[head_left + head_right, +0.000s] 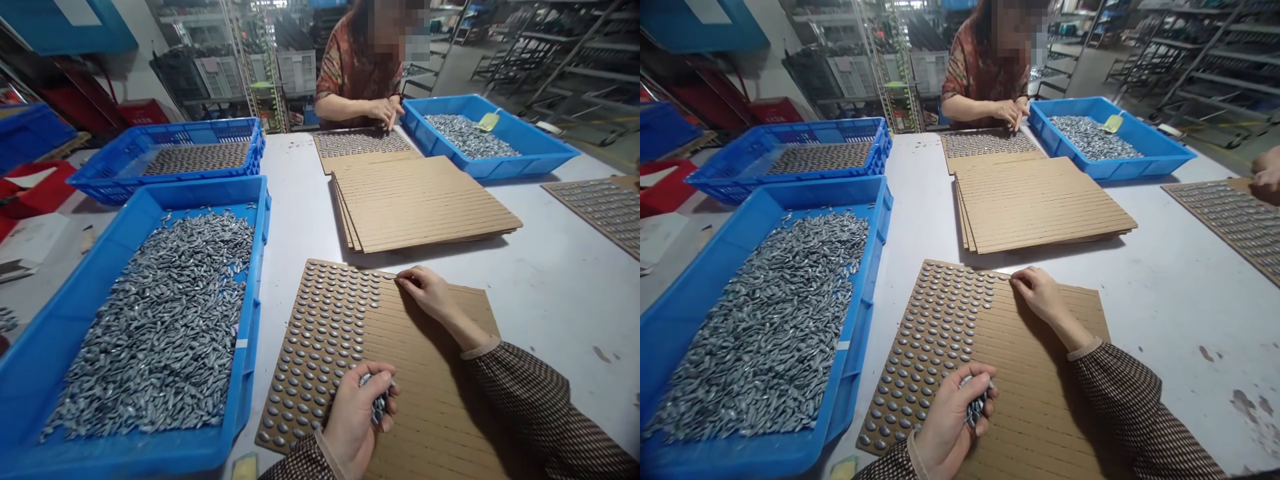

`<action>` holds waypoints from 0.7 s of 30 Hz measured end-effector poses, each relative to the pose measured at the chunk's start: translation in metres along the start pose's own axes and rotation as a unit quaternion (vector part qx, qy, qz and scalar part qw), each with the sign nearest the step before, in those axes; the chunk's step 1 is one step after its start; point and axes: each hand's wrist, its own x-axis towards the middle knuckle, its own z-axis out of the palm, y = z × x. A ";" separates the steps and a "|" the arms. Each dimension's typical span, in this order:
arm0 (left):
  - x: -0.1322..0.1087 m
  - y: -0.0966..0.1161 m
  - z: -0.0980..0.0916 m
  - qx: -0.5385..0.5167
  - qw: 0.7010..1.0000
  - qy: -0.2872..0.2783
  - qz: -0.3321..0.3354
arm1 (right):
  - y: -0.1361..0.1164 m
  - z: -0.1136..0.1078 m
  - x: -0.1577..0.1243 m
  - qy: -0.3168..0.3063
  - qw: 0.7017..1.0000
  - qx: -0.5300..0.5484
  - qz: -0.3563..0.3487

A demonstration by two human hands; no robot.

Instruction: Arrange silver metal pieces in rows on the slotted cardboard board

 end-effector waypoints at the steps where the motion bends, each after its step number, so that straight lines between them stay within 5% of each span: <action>1: 0.000 0.000 0.000 -0.002 1.000 0.003 -0.003 | 0.000 0.000 0.000 0.001 1.000 -0.009 -0.008; 21: -0.007 -0.001 0.004 -0.023 1.000 0.006 0.011 | 0.000 0.000 -0.002 0.003 0.994 -0.093 -0.061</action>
